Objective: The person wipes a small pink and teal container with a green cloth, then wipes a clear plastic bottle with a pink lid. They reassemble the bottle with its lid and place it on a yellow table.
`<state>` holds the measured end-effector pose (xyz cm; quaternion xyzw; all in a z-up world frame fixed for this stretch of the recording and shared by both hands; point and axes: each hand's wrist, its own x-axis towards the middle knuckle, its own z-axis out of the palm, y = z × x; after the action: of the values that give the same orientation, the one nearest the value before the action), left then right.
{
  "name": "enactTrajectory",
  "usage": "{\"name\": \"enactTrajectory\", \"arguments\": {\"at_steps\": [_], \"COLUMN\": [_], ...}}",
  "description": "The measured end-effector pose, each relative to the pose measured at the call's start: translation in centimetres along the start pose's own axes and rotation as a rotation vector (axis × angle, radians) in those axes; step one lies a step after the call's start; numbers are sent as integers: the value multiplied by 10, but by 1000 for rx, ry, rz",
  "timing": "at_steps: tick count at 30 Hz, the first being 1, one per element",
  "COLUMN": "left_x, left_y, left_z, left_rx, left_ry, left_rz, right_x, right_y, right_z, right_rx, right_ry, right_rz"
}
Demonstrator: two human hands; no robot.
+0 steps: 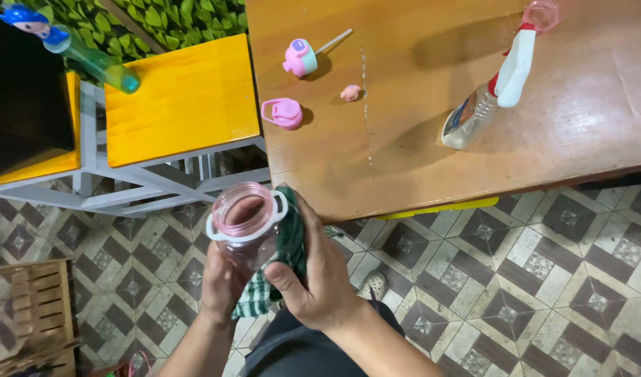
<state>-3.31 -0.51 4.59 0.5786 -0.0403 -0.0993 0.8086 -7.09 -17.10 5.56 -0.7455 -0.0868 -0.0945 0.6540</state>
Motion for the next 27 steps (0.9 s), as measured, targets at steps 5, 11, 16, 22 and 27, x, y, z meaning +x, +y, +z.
{"name": "enactTrajectory", "arguments": {"at_steps": [5, 11, 16, 22, 27], "left_x": [-4, 0, 0, 3, 9], "left_y": [24, 34, 32, 44, 64], "left_z": [-34, -88, -124, -138, -136], "left_rx": [-23, 78, 90, 57, -62], "left_ry": [-21, -297, -179, -272, -197], "left_rz": [124, 29, 61, 15, -51], "right_x": [6, 15, 10, 16, 12], "right_y": [-17, -20, -25, -29, -27], "right_z": [39, 62, 100, 129, 101], "right_rx": [-48, 96, -424, -384, 525], "right_ry": [49, 11, 380, 260, 17], "right_rz": [-165, -110, -256, -214, 63]}}
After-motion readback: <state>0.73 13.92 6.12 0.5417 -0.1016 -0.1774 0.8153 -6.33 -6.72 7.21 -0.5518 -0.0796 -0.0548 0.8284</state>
